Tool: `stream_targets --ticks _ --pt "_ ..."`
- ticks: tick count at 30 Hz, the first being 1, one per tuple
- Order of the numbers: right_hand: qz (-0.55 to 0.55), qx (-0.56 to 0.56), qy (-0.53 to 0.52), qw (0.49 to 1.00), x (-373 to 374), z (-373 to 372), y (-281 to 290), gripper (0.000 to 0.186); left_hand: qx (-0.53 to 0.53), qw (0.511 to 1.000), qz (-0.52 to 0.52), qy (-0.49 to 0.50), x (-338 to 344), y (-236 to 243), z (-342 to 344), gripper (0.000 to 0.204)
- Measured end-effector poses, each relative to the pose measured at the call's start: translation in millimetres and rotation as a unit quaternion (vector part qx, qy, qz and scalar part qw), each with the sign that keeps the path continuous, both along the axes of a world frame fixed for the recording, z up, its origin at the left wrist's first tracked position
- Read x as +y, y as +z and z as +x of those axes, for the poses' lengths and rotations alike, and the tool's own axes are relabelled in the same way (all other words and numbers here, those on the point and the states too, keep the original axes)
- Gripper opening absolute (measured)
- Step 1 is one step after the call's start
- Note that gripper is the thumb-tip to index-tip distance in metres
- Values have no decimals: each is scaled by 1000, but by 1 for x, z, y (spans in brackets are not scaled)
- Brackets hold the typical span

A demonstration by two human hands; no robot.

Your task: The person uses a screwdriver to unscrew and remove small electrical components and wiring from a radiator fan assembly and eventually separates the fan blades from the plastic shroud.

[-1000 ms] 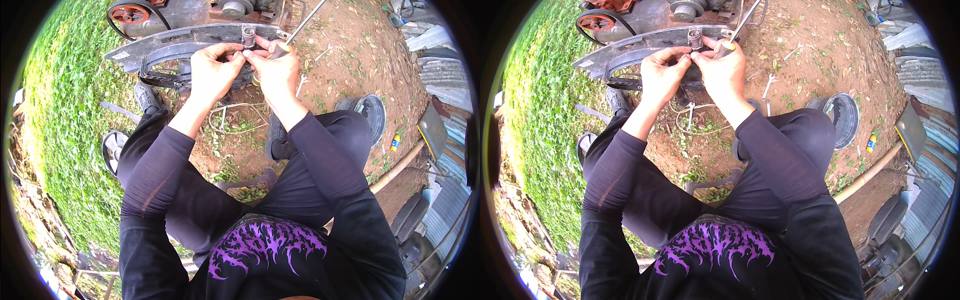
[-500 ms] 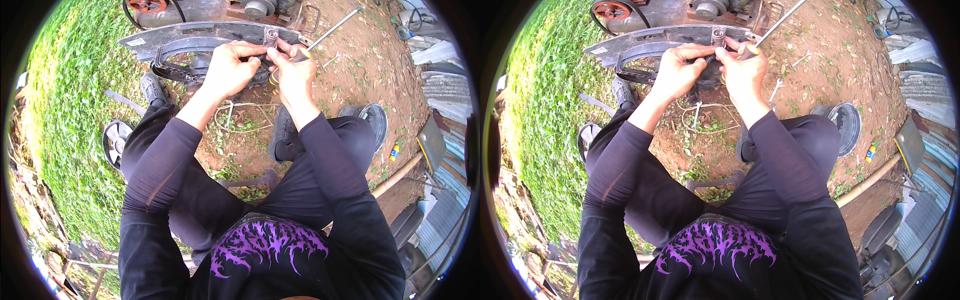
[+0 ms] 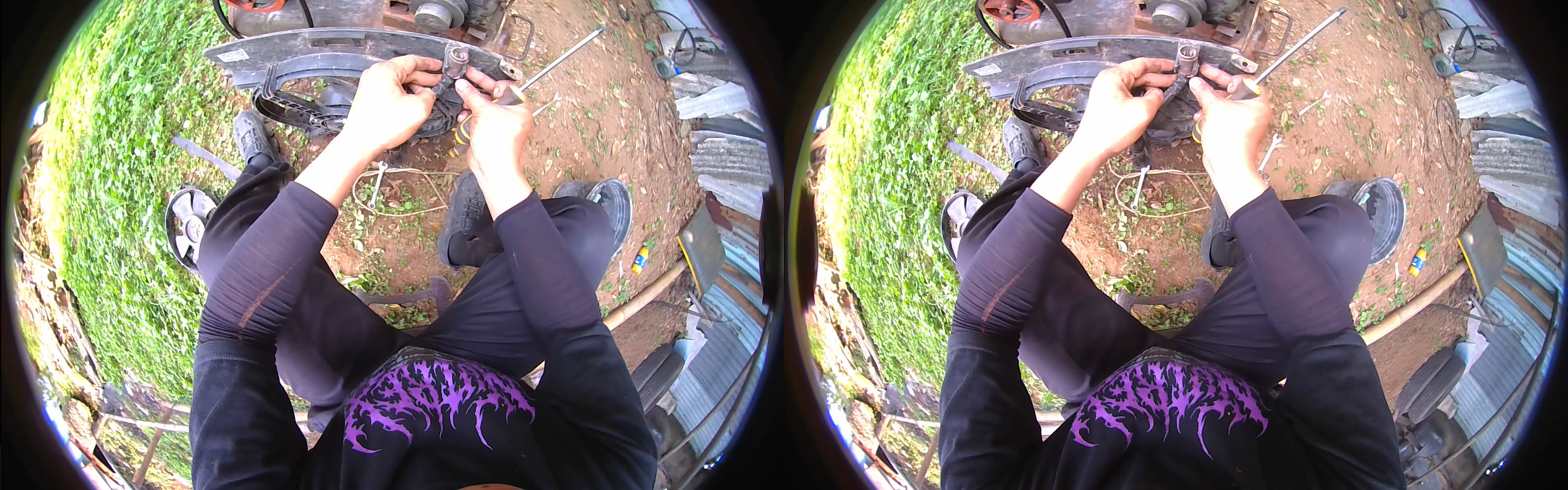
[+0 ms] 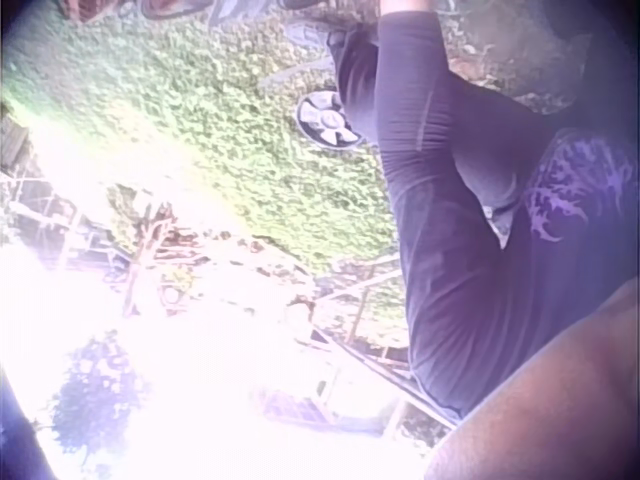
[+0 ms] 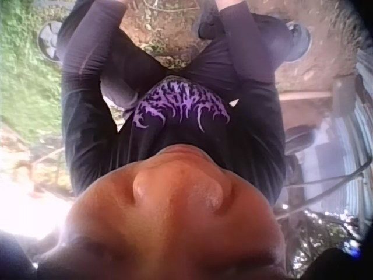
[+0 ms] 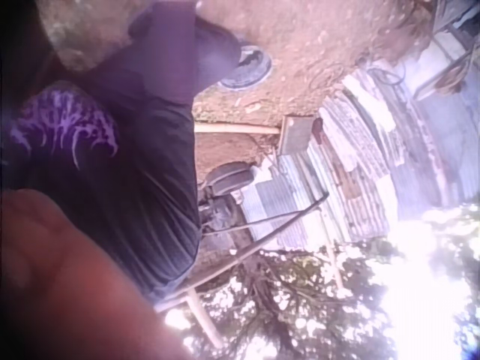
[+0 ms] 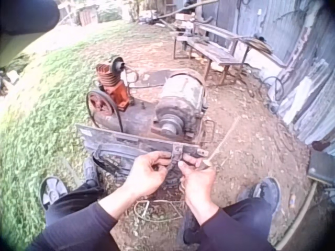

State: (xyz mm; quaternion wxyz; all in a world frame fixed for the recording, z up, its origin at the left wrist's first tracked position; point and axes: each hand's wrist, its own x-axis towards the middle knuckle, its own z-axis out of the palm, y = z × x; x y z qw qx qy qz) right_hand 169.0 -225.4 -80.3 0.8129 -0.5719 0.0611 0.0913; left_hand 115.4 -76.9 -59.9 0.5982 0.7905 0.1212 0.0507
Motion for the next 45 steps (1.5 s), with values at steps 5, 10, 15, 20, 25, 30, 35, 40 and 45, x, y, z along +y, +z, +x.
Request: stream_targets --ticks 5,10,15,20,25,30,35,40,45 --pt "-30 -1 -4 1000 2 1 2 29 -8 1000 15 -7 1 -2 2 46" --pt "-128 -58 -2 990 0 1 -4 24 9 997 71 -9 -1 -3 7 47" --pt "-59 -29 -51 997 -15 -7 -9 25 -26 992 121 -2 -4 -8 8 48" --pt "-33 115 -103 987 -43 -7 -12 23 5 983 182 -13 -8 4 9 43" --pt "-44 50 -103 992 -46 3 -20 26 1 976 217 9 -12 0 9 35" --pt "-161 -220 -56 961 -35 26 -8 33 -22 966 258 -18 -11 -3 6 27" --pt "-183 -136 78 970 -30 23 31 40 -71 946 311 -53 -6 -12 3 21" --pt "-186 -285 47 939 -28 26 30 39 14 967 233 -100 6 -4 7 24" --pt "-385 -400 174 814 -32 29 46 39 42 970 230 -61 -1 2 9 38"
